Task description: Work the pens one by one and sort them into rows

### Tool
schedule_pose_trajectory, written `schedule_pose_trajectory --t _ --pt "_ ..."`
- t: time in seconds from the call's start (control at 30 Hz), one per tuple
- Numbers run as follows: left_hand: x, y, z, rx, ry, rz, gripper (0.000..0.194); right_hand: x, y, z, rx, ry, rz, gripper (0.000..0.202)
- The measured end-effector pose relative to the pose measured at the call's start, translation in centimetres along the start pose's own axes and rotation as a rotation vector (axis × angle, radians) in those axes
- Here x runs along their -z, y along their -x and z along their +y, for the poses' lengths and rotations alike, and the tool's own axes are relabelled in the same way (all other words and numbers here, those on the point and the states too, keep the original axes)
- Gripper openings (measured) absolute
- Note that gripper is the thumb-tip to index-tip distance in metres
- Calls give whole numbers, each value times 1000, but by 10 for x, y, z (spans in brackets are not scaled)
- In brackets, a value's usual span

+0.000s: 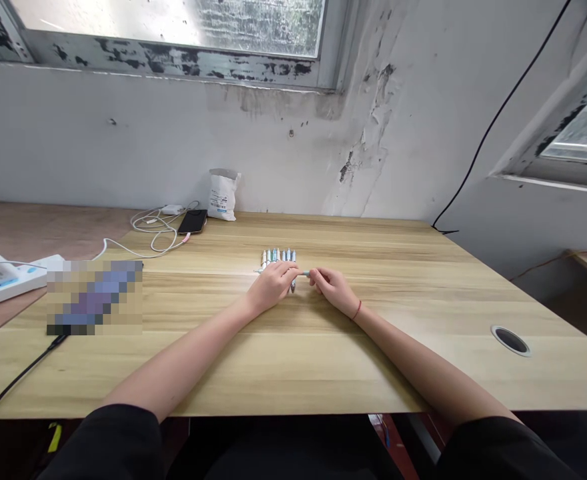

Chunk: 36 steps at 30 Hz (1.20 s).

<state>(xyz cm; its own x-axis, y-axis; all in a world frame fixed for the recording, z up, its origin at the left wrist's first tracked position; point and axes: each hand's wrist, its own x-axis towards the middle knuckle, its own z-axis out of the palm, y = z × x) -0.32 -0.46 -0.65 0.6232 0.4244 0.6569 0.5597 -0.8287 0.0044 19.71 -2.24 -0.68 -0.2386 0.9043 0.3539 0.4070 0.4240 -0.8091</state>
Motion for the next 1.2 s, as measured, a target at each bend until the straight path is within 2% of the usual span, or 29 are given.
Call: schedule_pose_trajectory --t 0.2,0.27,0.4,0.53,0.67,0.77,0.87,0.97,1.03,1.13,1.2 --pt "0 0 -1 22 12 -1 29 -4 1 4 52 -47 75 35" --pt "0 0 -1 22 4 -9 29 -3 1 3 45 -22 46 32" --pt "1 1 -1 26 -19 -28 29 1 1 0 23 21 -24 41" --pt "2 0 -1 35 -36 -37 30 2 1 -2 58 5 18 31" --pt "5 -1 -1 58 -57 -26 30 1 1 -3 129 106 17 20" --pt "5 -1 -2 67 -63 -16 29 2 1 -3 137 117 74 16" --pt "4 -1 -2 59 -65 -17 29 4 1 -4 128 82 122 25" --pt "3 0 -2 57 -68 -13 31 3 1 -4 147 102 40 14" --pt "3 0 -1 58 -74 -13 32 2 1 -4 139 103 19 14" --pt "3 0 0 48 -83 -22 32 1 1 -3 120 61 78 24" --pt "4 0 0 39 -86 -27 32 0 1 -3 120 58 87 21"
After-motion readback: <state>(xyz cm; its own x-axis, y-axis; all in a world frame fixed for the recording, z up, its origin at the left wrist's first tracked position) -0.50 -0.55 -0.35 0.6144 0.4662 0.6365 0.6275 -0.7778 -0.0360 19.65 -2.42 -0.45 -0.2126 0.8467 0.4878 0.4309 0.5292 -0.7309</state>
